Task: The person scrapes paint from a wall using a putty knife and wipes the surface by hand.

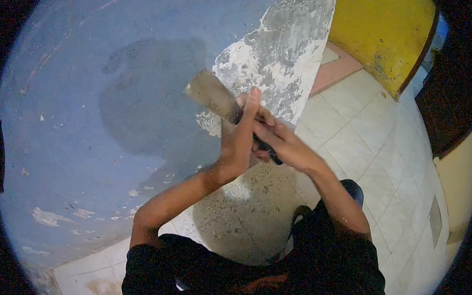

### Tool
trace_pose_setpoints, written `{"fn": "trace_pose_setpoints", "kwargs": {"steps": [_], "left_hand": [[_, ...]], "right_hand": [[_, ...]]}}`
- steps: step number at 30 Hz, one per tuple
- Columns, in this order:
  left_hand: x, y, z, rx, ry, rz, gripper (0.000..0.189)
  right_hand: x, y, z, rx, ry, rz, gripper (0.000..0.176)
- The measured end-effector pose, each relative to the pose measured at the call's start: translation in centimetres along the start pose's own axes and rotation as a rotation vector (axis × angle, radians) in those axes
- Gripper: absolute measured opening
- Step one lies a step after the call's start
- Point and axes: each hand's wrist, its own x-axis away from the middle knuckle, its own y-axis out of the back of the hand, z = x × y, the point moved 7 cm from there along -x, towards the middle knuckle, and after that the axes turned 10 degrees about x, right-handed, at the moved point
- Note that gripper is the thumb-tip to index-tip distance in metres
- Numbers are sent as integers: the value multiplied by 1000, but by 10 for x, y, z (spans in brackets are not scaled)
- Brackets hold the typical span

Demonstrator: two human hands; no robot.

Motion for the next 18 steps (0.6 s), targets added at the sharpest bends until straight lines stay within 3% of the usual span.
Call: {"fn": "trace_pose_setpoints", "kwargs": {"steps": [1, 3, 4, 5, 8, 10, 11, 13, 15, 16, 18], "left_hand": [[0, 7, -3, -70, 62, -29, 48], [1, 22, 2, -81, -25, 1, 51], [5, 27, 4, -84, -101, 30, 55], [9, 35, 11, -95, -102, 21, 55], [21, 55, 36, -234, 152, -160, 63], [21, 62, 45, -258, 134, -143, 64], [22, 68, 51, -300, 132, -124, 65], [23, 76, 53, -338, 111, -122, 67], [29, 79, 59, -318, 188, -195, 60], [34, 78, 62, -321, 194, -214, 60], [42, 90, 65, -70, 128, -433, 59]], "right_hand": [[-7, 0, -8, -118, 93, -68, 31], [-4, -26, -14, -443, -70, -9, 33], [-6, -41, -33, -551, -189, 208, 31], [-5, -43, -45, -560, -186, 220, 31], [7, -68, -68, -535, -186, 343, 30], [8, -77, -93, -629, -269, 264, 28], [8, -84, -92, -615, -274, 286, 28], [4, -84, -97, -492, -255, 81, 30], [7, -86, -127, -422, -310, 153, 30], [3, -80, -124, -8, -104, 67, 32], [2, -82, -117, -17, -28, 11, 43]]}}
